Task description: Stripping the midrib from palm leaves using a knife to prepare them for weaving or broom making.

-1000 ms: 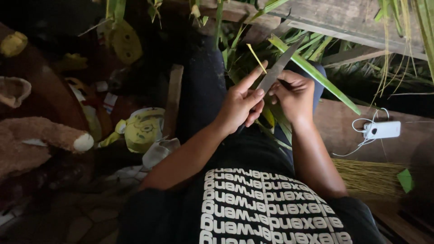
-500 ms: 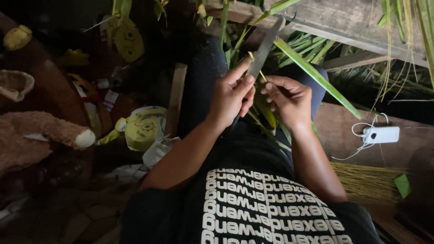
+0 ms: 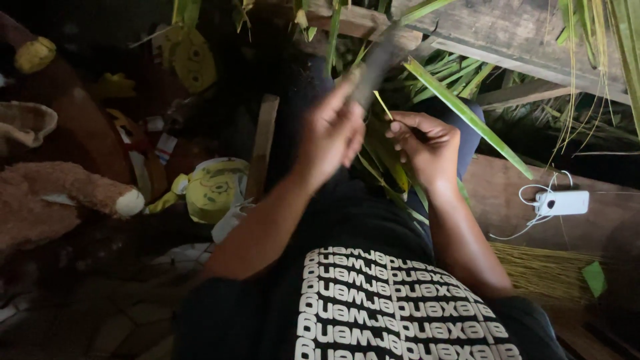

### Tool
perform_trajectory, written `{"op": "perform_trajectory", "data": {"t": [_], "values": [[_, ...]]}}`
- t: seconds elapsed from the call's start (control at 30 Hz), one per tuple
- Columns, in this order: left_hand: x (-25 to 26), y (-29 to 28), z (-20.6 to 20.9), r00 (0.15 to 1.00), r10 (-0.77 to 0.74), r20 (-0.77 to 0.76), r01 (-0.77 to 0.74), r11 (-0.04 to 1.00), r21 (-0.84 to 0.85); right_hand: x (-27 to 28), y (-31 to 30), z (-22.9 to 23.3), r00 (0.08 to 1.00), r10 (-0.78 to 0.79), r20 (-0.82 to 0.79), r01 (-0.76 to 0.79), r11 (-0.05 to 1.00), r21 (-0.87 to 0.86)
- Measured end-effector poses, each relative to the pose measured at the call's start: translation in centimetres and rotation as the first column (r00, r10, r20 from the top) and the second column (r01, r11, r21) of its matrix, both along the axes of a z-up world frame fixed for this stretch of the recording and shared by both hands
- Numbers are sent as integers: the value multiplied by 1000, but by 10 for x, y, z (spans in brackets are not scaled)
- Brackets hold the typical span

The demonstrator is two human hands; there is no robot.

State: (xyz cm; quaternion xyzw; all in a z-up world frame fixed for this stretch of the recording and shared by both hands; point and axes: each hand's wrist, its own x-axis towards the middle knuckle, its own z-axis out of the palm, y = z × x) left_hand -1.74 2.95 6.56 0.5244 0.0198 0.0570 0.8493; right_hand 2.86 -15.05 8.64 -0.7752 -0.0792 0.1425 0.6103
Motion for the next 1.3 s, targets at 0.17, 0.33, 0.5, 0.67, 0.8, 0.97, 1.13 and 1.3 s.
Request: {"op": "perform_trajectory", "data": {"t": [0.17,0.33,0.5,0.67,0.8,0.97,1.13,1.3], "values": [[-4,-31,-14,997,-80,1,79,985,-155,4,1,-15,979,-35,201,18,996,82],[1,-35,-21,999,-39,-14,37,989,-141,6,5,-14,965,-29,262,8,997,82],[12,-35,-42,994,105,-43,-109,986,-126,1,12,-4,910,46,413,-30,998,-46],[33,-10,-31,974,223,-38,-224,973,-48,3,9,-6,907,40,419,-22,999,-47],[30,-5,-33,970,241,-16,-241,969,-54,9,-7,-29,948,-15,317,14,1000,6],[8,-32,-15,1000,-24,-12,22,983,-182,10,3,-14,986,-66,152,49,992,113],[18,-18,-29,999,50,-12,-51,976,-210,5,0,5,999,39,22,-42,994,103],[16,7,0,996,29,-90,-51,967,-250,1,-12,9,982,101,-158,-102,995,1]]}}
